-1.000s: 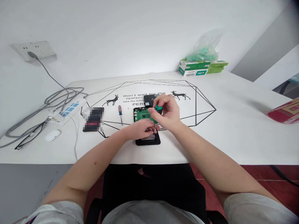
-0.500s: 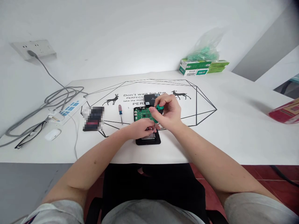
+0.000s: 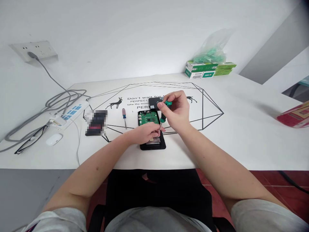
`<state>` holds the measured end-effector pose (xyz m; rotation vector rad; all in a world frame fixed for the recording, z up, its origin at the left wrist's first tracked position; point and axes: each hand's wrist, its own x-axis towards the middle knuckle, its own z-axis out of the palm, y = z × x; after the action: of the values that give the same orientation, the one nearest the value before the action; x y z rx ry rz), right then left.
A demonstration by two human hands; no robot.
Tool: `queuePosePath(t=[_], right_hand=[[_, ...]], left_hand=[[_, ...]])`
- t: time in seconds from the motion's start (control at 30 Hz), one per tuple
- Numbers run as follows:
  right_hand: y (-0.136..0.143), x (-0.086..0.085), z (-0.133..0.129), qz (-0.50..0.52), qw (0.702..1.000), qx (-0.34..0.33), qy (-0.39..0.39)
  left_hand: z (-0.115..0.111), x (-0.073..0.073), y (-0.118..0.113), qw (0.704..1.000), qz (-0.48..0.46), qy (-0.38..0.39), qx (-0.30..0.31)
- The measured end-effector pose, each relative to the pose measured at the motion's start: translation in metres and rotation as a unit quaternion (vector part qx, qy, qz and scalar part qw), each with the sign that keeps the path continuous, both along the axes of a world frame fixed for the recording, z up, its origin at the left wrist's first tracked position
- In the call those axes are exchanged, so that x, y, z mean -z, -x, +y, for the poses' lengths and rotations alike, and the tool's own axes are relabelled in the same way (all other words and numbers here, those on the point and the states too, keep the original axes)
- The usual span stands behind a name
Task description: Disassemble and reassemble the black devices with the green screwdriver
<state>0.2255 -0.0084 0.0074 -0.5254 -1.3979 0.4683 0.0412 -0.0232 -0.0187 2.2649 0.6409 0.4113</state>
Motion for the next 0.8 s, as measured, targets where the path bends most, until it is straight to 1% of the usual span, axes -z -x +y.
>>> queuePosePath(t=[0.3, 0.6, 0.7, 0.8], right_hand=[[0.0014, 0.0042, 0.0041, 0.017, 0.997, -0.051, 0.062], [0.0001, 0.0056, 0.0051, 0.019, 0.995, -0.015, 0.095], [0.0004, 0.0064, 0.0049, 0.013, 0.995, -0.014, 0.099], [0.0011, 0.0073, 0.0044, 0.008, 0.996, -0.017, 0.087]], left_hand=[[-0.0009, 0.0022, -0.0004, 1.0, 0.007, -0.007, -0.005], [-0.0033, -0.0005, -0.0033, 0.999, 0.047, -0.003, -0.012], [-0.0032, -0.0003, -0.0036, 0.999, 0.046, -0.016, -0.013], [-0.0031, 0.0005, -0.0038, 0.999, 0.034, -0.014, -0.014]])
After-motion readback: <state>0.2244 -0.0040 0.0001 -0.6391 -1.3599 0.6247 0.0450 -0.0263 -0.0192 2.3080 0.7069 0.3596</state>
